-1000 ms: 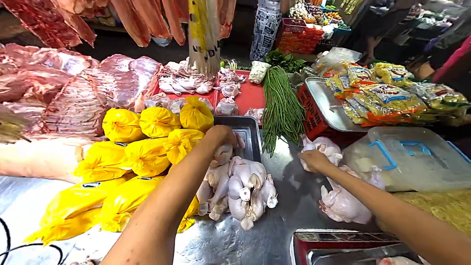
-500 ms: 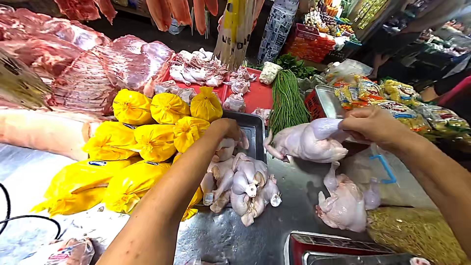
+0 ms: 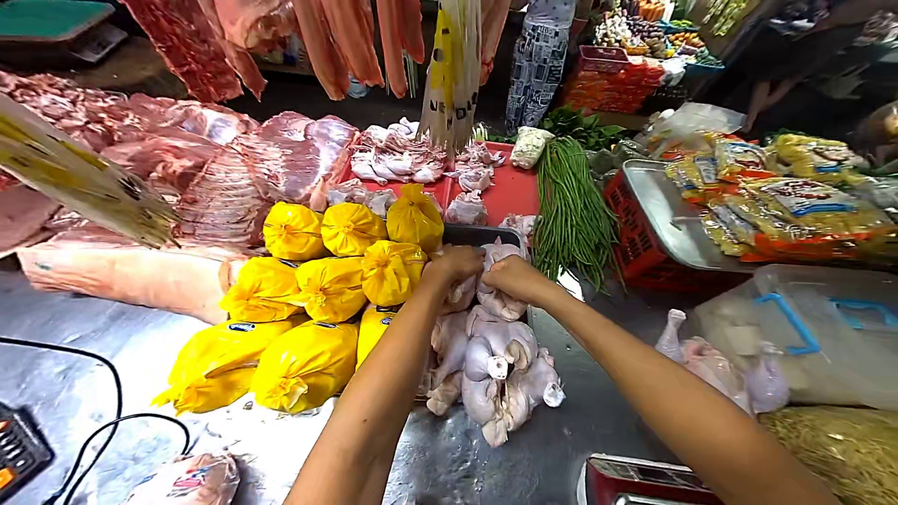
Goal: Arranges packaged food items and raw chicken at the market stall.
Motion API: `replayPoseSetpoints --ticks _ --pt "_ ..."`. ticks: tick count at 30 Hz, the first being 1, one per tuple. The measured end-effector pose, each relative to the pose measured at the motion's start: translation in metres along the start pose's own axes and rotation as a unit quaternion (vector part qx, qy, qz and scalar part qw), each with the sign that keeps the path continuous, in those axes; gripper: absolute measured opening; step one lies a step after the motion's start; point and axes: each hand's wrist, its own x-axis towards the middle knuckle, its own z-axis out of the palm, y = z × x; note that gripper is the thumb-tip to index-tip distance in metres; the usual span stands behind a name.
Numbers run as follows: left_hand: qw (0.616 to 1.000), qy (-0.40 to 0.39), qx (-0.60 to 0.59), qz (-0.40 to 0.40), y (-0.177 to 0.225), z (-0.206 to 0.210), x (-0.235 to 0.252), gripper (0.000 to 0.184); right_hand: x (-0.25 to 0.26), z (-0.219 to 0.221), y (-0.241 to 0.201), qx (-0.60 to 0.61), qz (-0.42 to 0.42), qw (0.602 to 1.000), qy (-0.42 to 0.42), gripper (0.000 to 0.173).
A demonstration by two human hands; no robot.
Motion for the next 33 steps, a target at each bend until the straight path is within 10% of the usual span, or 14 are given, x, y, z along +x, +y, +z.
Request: replayPoseSetpoints --ticks 5,9,14,22,28,33 --pt "0.998 -0.053 0.021 -0.032 0.025 -0.013 0.014 0.071 -0.022 -0.001 -0.016 0.072 -0.011 0.996 -0.047 0.029" --pt "0.994 0.025 0.085 -0.056 0.036 0.003 0.017 0.046 -0.035 0.002 -0.018 0.089 -0.073 0.993 -0.036 0.028" --pt "0.982 -0.120 0.146 -0.022 0.040 -0.007 0.038 0.057 -0.078 -0.049 0.026 0.024 -0.200 0.979 -0.021 0.049" --pt "0.988 -0.104 0.113 0.002 0.021 0.003 0.043 0.069 -0.254 -0.190 0.140 -0.141 0.149 0.977 0.058 0.030" --pt "0.993 -0.094 0.074 -0.005 0.023 0.004 0.036 0.054 -0.415 -0.093 0.141 -0.069 0.284 0.931 0.219 0.058" --pt "0.993 -0.089 0.073 -0.021 0.044 -0.002 0.021 0.052 -0.399 -0.021 0.149 0.091 0.312 0.912 0.252 0.092"
